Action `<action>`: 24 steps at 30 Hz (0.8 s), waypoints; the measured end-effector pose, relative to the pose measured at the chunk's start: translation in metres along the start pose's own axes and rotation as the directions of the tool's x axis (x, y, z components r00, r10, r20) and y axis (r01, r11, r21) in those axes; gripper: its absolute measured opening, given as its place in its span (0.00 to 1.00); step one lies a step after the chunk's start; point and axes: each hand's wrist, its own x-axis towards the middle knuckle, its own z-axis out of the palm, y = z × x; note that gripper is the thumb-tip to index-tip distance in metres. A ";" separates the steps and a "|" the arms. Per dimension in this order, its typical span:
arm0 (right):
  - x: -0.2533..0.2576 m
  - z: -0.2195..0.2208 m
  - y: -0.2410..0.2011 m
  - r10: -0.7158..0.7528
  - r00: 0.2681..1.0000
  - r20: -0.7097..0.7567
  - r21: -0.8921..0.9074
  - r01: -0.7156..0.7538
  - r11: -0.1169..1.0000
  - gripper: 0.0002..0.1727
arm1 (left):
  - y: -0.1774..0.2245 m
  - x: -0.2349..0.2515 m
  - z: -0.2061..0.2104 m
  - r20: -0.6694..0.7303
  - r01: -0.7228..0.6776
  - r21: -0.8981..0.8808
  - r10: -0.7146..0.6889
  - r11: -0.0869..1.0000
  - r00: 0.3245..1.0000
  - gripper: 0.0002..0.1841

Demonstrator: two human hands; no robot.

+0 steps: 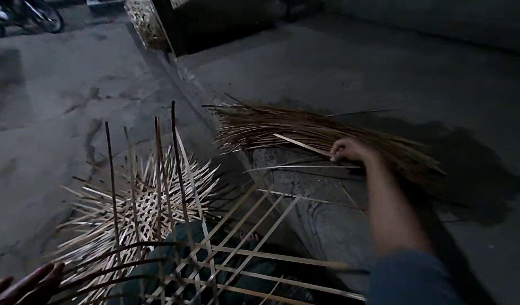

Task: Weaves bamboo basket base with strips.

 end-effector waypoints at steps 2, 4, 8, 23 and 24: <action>-0.039 -0.029 -0.023 0.078 0.991 0.104 -0.014 -0.077 0.997 0.11 | 0.002 -0.001 0.001 -0.027 0.016 -0.008 -0.016 1.000 1.000 0.17; -0.076 -0.054 -0.041 0.145 0.983 0.114 -0.001 -0.145 0.989 0.11 | 0.003 -0.001 0.002 -0.049 0.030 -0.012 -0.030 0.999 0.998 0.17; -0.121 -0.092 -0.015 0.145 0.989 -0.015 0.064 -0.144 0.988 0.07 | 0.003 -0.002 0.004 -0.051 0.024 0.005 -0.024 1.000 0.998 0.18; -0.189 -0.130 -0.031 -0.193 0.814 -0.548 0.123 0.306 0.944 0.20 | 0.001 -0.017 0.005 0.032 -0.152 0.095 0.149 0.984 0.988 0.21; -0.180 -0.121 -0.042 -0.289 0.765 -0.575 0.099 0.416 0.904 0.21 | 0.001 -0.020 0.004 0.000 -0.149 0.108 0.150 0.983 0.989 0.22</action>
